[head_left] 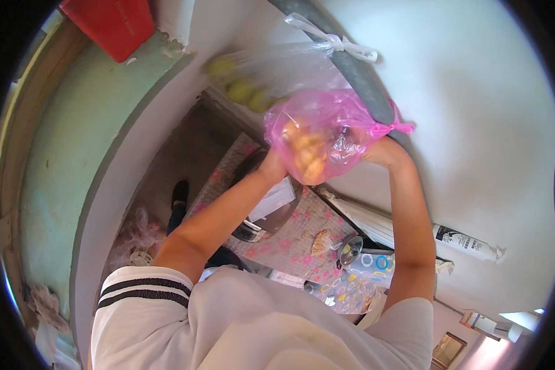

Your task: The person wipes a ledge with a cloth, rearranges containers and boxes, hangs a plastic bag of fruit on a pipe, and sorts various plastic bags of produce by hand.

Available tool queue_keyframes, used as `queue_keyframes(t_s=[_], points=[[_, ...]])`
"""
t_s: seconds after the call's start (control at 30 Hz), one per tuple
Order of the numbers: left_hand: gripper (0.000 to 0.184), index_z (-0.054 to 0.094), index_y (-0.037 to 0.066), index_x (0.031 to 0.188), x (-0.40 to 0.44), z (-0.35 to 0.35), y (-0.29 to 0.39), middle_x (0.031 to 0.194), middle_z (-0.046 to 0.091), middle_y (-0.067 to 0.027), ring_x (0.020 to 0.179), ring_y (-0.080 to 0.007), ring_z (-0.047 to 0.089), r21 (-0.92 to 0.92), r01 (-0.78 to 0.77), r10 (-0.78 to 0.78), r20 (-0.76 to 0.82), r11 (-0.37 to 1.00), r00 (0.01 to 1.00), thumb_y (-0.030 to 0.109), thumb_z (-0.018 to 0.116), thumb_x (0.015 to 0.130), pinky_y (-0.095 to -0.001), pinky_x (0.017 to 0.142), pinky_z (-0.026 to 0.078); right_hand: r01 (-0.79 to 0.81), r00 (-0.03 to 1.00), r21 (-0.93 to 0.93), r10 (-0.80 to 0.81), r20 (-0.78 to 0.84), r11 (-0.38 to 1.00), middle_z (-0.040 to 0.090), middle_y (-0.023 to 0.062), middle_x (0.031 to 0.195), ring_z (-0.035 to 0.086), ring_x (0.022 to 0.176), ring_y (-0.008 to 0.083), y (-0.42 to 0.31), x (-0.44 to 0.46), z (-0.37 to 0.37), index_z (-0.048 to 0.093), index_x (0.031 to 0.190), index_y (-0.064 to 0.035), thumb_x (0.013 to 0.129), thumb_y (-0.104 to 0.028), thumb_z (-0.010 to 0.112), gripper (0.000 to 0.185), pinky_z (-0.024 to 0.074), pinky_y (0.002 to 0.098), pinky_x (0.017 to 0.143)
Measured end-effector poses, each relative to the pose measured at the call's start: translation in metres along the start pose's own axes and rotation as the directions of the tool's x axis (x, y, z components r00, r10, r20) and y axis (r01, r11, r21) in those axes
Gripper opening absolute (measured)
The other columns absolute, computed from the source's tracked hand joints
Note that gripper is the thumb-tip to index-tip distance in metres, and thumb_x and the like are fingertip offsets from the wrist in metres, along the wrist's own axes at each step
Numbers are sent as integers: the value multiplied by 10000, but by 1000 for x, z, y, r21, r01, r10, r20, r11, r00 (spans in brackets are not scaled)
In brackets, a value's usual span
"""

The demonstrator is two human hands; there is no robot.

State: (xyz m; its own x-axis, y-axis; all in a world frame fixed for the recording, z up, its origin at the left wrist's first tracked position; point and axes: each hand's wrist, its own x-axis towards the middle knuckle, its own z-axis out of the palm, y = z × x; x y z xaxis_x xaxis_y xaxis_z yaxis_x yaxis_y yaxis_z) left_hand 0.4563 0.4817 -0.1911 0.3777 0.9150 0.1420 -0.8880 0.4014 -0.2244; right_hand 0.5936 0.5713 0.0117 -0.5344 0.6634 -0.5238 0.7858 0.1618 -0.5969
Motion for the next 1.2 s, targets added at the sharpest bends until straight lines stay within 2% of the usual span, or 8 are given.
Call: queue_keyframes(t_s=[0.1, 0.2, 0.6, 0.8, 0.93, 1.0, 1.13, 1.2], points=[[497, 325, 85, 1385, -2, 2, -1, 1336, 464, -144, 1180, -275, 511, 625, -95, 112, 12, 775, 994, 360, 404, 979, -443, 977, 459, -50, 999, 15, 50, 10, 999, 581, 86, 1173, 542, 1068, 186, 7, 5, 1, 529, 1236, -19, 821, -202, 686, 480, 446, 331, 927], [491, 327, 96, 1394, 1, 7, 0, 1325, 468, -145, 1161, -266, 524, 306, 76, -62, -56, 949, 997, 338, 421, 978, -438, 972, 465, -147, 988, 101, 142, 56, 984, 593, 71, 1144, 551, 1039, 167, 17, 4, -1, 538, 1225, -23, 819, -186, 697, 465, 457, 314, 904], [406, 449, 69, 1294, 40, 28, -8, 1209, 539, -116, 1080, -229, 566, 566, 240, -190, -147, 788, 971, 313, 455, 969, -382, 932, 497, -137, 986, -30, 139, 93, 990, 598, 98, 1154, 563, 1058, 197, -31, 0, -6, 498, 1262, -52, 805, -266, 700, 544, 457, 330, 909], [445, 460, 25, 1284, 29, 48, -3, 1222, 538, -171, 1059, -282, 583, 96, 362, -342, -178, 927, 923, 336, 442, 966, -447, 892, 513, -209, 978, -112, 207, -35, 971, 614, 121, 1160, 591, 1048, 227, -31, -4, 4, 552, 1205, -51, 837, -228, 639, 418, 458, 338, 912], [471, 475, 9, 1267, 20, 7, -13, 1187, 557, -187, 1062, -293, 584, 528, 163, -75, -184, 833, 980, 366, 427, 964, -469, 888, 509, -158, 977, -226, 118, -180, 961, 618, 126, 1072, 589, 976, 255, -21, -9, 12, 585, 1103, -32, 876, -173, 573, 268, 457, 364, 880], [485, 487, 15, 1259, 15, -5, -10, 1180, 568, -166, 1071, -275, 579, 223, 204, -146, -251, 953, 957, 394, 420, 963, -458, 904, 499, -132, 974, -224, 84, -212, 966, 621, 136, 1067, 586, 981, 255, -30, -14, 13, 590, 1098, -27, 873, -158, 572, 261, 455, 368, 883], [496, 500, 62, 1261, 15, -3, -5, 1194, 578, -103, 1099, -235, 562, 294, 48, 100, -466, 955, 879, 445, 392, 964, -418, 939, 473, 5, 954, -303, -95, -284, 953, 640, 123, 988, 604, 888, 221, -42, -35, 12, 598, 1086, -31, 860, -147, 590, 254, 478, 354, 821], [489, 510, 84, 1254, 9, 5, 2, 1197, 582, -74, 1108, -219, 555, 210, 38, 85, -549, 977, 832, 458, 383, 965, -402, 955, 460, -342, 916, -276, 253, -312, 898, 647, 92, 942, 607, 821, 183, -33, -45, 10, 596, 1088, -30, 863, -147, 606, 254, 487, 321, 759]])
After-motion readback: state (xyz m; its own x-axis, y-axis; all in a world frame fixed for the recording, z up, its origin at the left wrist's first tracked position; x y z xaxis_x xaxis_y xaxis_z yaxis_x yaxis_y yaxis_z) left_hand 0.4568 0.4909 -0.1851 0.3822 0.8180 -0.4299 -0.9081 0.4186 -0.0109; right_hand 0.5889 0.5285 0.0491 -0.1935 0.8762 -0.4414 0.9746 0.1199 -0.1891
